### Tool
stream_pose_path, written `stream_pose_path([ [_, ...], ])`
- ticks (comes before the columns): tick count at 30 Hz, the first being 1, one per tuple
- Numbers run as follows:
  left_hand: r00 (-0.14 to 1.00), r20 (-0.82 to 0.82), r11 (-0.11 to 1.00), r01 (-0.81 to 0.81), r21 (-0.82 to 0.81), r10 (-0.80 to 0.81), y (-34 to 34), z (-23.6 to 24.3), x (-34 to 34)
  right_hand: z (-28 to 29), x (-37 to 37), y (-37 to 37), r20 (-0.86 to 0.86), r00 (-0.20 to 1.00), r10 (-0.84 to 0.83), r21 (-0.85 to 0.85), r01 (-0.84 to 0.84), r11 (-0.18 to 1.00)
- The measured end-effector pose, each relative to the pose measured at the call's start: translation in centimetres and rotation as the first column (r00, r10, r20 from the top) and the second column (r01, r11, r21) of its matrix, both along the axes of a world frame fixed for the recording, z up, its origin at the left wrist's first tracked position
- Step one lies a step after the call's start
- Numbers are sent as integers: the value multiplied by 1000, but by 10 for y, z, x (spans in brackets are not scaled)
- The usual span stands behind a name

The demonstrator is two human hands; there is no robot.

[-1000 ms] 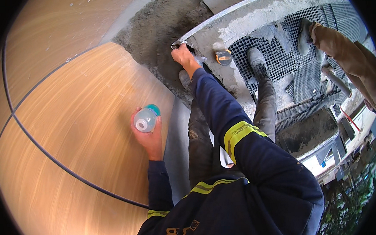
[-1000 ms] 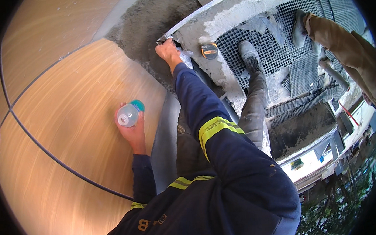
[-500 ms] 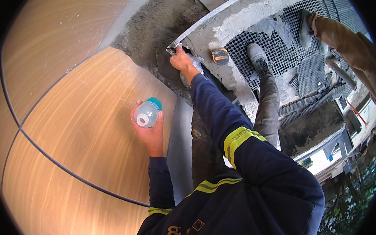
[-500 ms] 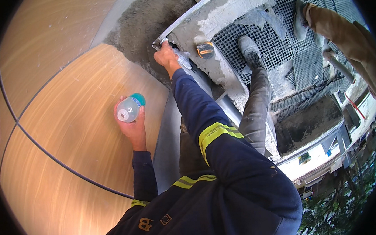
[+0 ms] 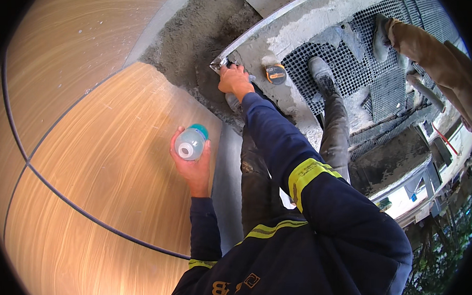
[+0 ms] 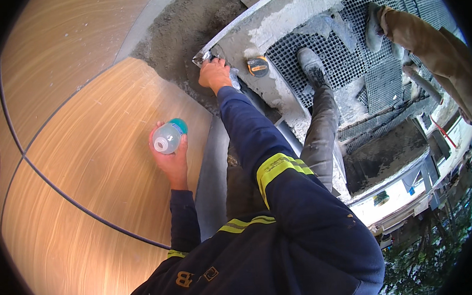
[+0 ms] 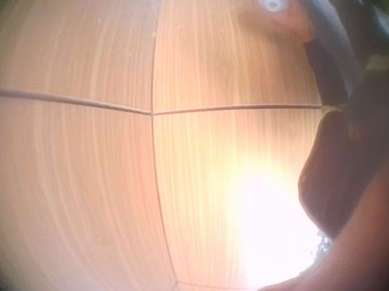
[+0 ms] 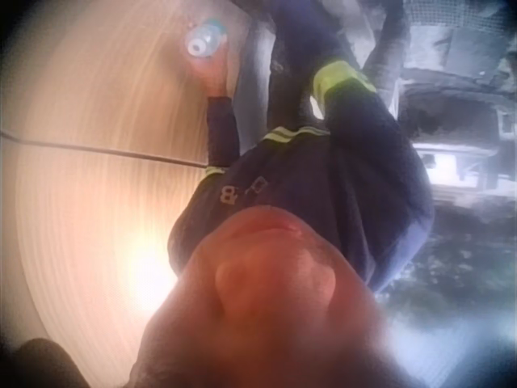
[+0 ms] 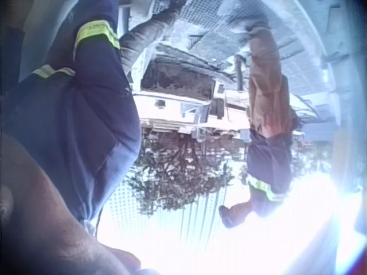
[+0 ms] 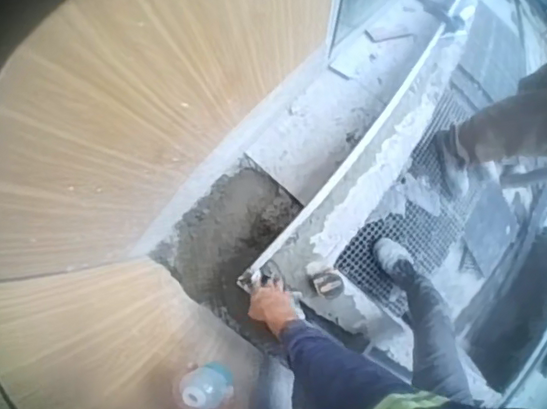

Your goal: The person positions a metal frame on a concrete base, uses a spirit level to check alignment, and then marks the frame with a marker. They spray a liquid onto the frame and wipe it with a cloth while another worker places a stone slab nearby.

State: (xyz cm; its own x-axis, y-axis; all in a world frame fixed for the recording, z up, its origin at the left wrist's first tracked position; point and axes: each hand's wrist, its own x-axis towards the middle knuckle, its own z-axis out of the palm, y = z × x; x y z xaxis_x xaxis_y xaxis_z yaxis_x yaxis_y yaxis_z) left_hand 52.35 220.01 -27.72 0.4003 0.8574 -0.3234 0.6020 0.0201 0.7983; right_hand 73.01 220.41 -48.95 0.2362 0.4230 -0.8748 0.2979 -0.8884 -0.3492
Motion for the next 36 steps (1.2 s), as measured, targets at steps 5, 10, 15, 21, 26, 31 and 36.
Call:
stream_pose_path([
  [5,999,20,999,-38,-12,38,1,-3,8,18,10,-15,94,992,78,63,-85,994],
  [10,1000,-15,1000,-10,5,11,4,0,21,29,23,-36,189,949,254,106,-277,955],
  [15,995,84,998,-39,-51,44,9,11,58,15,27,-82,125,932,-340,389,269,881],
  [21,950,-90,929,311,201,-299,24,5,97,111,75,-89,-802,20,-597,-64,991,120],
  [26,781,-347,768,604,212,-519,19,17,145,154,91,-83,-901,-202,-383,-192,979,-66],
  [31,659,-490,714,693,101,-571,10,32,177,161,101,-74,-910,-182,-372,-159,983,-92],
  [36,575,-575,678,734,48,-582,7,40,196,169,106,-68,-896,6,-444,17,1000,-22],
])
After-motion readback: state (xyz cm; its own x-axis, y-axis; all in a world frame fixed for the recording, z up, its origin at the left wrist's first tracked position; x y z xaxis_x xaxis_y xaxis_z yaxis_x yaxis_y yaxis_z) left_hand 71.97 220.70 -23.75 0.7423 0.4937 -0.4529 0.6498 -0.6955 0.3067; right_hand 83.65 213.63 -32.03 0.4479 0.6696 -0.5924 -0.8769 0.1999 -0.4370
